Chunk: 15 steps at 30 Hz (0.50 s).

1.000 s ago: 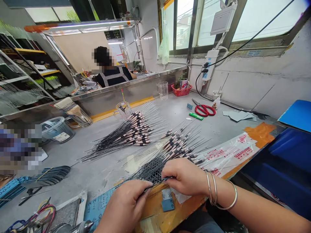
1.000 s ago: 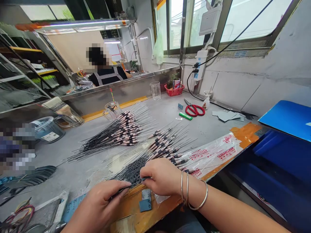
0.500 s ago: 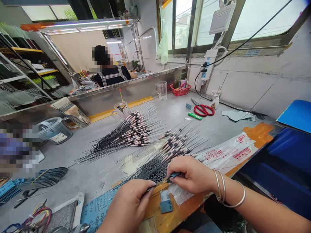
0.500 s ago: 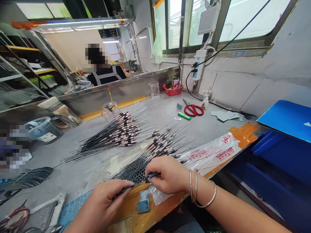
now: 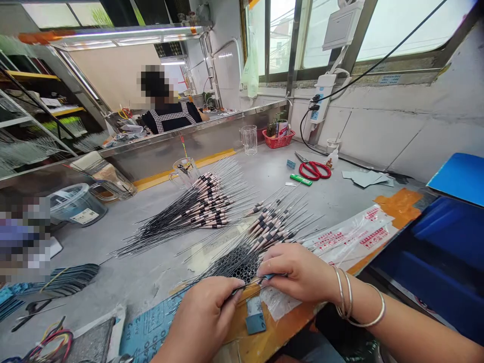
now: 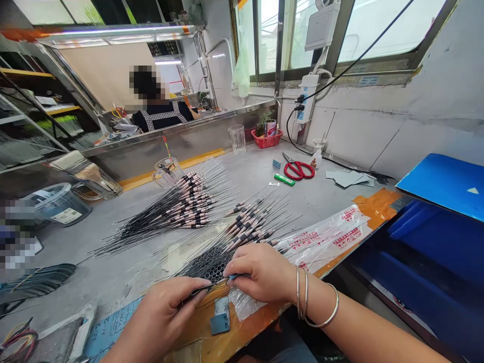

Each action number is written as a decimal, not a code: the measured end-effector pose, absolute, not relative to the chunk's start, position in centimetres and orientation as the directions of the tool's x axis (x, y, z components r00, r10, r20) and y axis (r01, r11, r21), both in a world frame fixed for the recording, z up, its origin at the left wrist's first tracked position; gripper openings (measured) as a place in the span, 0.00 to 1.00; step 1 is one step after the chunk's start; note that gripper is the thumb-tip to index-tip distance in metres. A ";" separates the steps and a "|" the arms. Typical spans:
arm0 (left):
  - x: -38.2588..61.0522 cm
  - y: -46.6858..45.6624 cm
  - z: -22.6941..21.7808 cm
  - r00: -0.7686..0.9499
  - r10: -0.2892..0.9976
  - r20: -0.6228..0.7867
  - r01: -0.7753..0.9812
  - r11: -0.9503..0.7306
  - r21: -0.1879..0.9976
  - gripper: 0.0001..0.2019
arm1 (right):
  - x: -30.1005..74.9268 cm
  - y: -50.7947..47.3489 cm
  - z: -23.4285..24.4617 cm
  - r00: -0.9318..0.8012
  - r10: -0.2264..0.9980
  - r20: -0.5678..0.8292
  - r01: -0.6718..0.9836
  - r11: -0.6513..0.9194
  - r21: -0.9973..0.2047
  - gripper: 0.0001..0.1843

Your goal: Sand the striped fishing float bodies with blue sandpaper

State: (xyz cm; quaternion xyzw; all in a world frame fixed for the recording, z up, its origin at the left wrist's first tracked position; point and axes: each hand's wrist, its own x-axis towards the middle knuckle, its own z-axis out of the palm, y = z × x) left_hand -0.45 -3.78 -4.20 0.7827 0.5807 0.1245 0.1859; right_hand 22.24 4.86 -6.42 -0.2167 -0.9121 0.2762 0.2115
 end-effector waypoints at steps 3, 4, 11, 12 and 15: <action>-0.3 -3.7 -4.1 0.301 0.953 -0.014 0.866 -0.268 0.422 0.13 | 22.9 5.0 -6.4 -0.802 0.515 0.304 0.258 0.757 -0.601 0.10; -0.2 -3.7 -4.1 0.302 0.953 -0.002 0.866 -0.274 0.419 0.12 | 23.1 5.0 -6.4 -0.798 0.517 0.310 0.258 0.758 -0.599 0.10; 0.2 -3.3 -4.1 0.300 0.954 0.000 0.865 -0.272 0.422 0.12 | 23.2 4.8 -6.6 -0.786 0.553 0.278 0.319 0.747 -0.583 0.09; 0.3 -3.3 -4.1 0.303 0.953 -0.002 0.862 -0.274 0.427 0.12 | 23.0 4.7 -6.6 -0.788 0.558 0.261 0.348 0.752 -0.560 0.09; 0.5 -3.2 -4.1 0.313 0.950 0.000 0.853 -0.282 0.439 0.12 | 22.5 4.5 -6.6 -0.791 0.568 0.228 0.406 0.765 -0.500 0.09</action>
